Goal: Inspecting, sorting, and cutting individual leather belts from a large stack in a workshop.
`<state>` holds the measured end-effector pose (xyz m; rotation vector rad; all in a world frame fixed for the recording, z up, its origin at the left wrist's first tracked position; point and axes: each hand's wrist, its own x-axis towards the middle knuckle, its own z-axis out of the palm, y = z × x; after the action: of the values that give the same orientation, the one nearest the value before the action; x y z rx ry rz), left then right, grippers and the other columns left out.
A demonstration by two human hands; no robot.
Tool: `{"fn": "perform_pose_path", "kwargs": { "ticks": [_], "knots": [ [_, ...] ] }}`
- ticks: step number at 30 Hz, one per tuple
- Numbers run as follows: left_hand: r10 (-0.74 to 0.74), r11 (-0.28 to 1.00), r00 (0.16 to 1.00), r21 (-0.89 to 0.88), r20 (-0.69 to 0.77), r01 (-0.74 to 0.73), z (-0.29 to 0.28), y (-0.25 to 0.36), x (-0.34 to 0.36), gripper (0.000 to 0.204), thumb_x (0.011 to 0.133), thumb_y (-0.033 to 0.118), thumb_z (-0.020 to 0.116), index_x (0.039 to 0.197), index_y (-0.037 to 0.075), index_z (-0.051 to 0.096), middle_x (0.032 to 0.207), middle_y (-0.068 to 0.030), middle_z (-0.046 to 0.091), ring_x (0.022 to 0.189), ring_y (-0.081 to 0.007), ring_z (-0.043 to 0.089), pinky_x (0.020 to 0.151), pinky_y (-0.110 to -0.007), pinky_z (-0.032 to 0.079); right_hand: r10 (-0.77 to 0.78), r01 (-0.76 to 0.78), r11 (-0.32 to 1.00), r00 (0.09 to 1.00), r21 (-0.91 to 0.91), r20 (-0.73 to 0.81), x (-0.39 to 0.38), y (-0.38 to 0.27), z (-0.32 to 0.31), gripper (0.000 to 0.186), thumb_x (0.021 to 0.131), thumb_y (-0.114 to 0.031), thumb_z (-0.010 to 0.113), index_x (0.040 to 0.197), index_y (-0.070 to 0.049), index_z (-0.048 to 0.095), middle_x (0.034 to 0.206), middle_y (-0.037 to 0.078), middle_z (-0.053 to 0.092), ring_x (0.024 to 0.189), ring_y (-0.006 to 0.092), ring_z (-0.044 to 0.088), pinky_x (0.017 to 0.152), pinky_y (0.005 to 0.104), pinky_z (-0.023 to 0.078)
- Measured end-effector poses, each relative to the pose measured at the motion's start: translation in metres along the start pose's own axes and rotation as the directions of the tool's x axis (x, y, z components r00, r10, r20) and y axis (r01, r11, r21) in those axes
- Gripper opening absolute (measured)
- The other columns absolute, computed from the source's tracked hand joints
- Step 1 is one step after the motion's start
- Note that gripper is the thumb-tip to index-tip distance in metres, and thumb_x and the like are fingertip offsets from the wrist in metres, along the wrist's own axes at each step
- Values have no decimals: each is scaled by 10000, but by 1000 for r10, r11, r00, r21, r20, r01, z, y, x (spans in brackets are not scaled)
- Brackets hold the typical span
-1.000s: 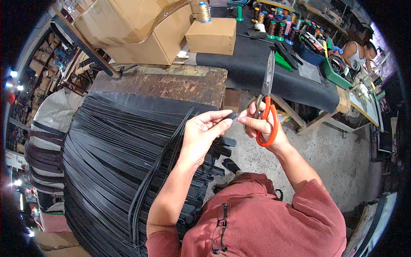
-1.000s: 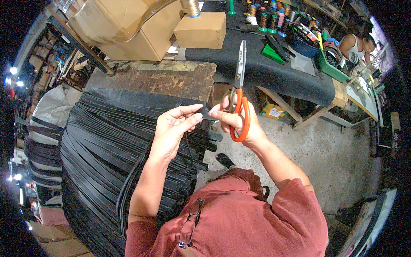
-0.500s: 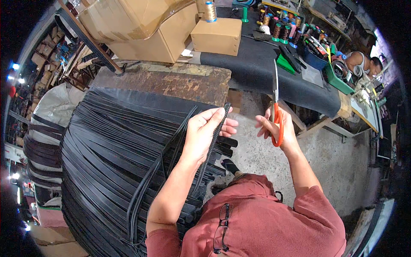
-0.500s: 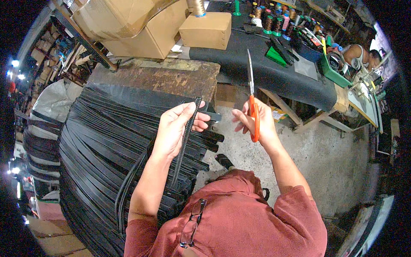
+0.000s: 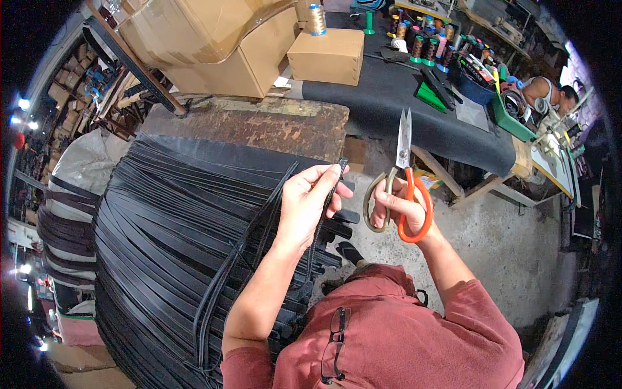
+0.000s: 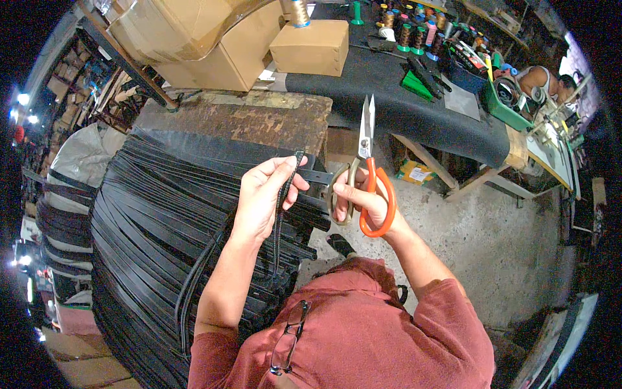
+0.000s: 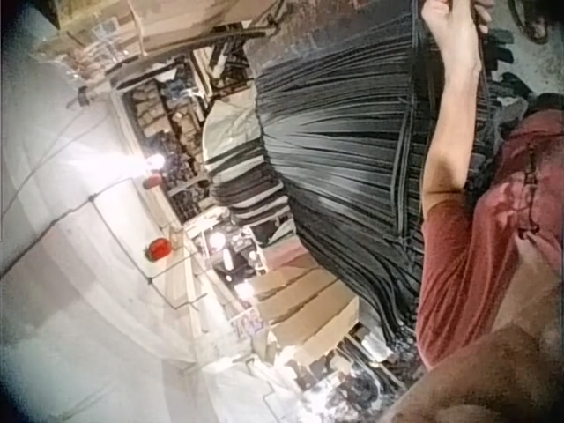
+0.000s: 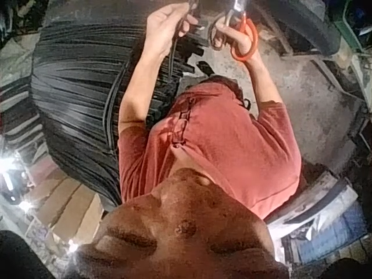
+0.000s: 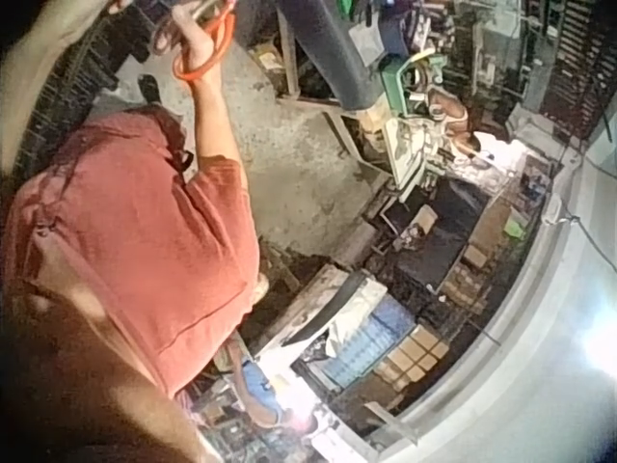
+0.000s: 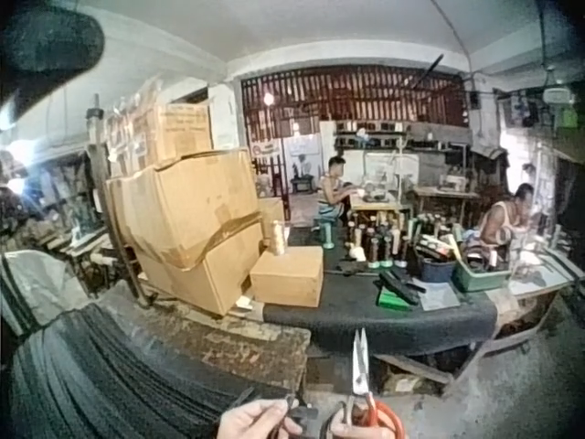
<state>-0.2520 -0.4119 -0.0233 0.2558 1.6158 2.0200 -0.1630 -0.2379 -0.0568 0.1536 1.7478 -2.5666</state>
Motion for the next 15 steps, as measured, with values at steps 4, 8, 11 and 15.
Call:
{"fn": "perform_pose_path", "kwargs": {
  "ticks": [4, 8, 11, 15],
  "knots": [
    [-17, 1000, 999, -4, -27, 17, 0, 1, 1, 238, 920, 210, 559, 1022, 8, 633, 693, -28, 613, 520, -36, 466, 438, -173, 327, 34, -38, 995, 999, 92, 43, -1, -3, 1, 356, 893, -330, 563, 927, 22, 525, 592, 100, 539, 524, 209, 559, 530, 314, 447],
    [36, 991, 999, -125, -40, -40, -3, -4, 7, 255, 882, 176, 619, 1073, 6, 614, 713, 4, 572, 543, -7, 429, 433, -156, 286, 21, -61, 987, 964, 146, 264, -6, -1, 6, 734, 880, -653, 293, 984, 36, 523, 601, 104, 536, 512, 231, 551, 536, 319, 445],
    [-75, 988, 997, -132, 14, 76, 3, 4, 8, 290, 860, 180, 656, 1087, 6, 610, 680, 49, 507, 534, 16, 386, 425, -135, 251, 37, -137, 961, 923, 239, 382, -11, 1, 11, 1045, 727, -846, 70, 1061, 30, 531, 644, 101, 556, 564, 234, 567, 598, 316, 453],
    [-162, 970, 970, -149, 182, 191, 3, 2, 16, 288, 774, 249, 761, 925, 36, 640, 612, 116, 415, 461, 25, 295, 419, -167, 177, 60, -211, 943, 868, 256, 493, -13, 11, 19, 1140, 627, -919, 100, 1122, 18, 520, 734, 104, 574, 645, 209, 572, 633, 300, 450]
  ]
}}
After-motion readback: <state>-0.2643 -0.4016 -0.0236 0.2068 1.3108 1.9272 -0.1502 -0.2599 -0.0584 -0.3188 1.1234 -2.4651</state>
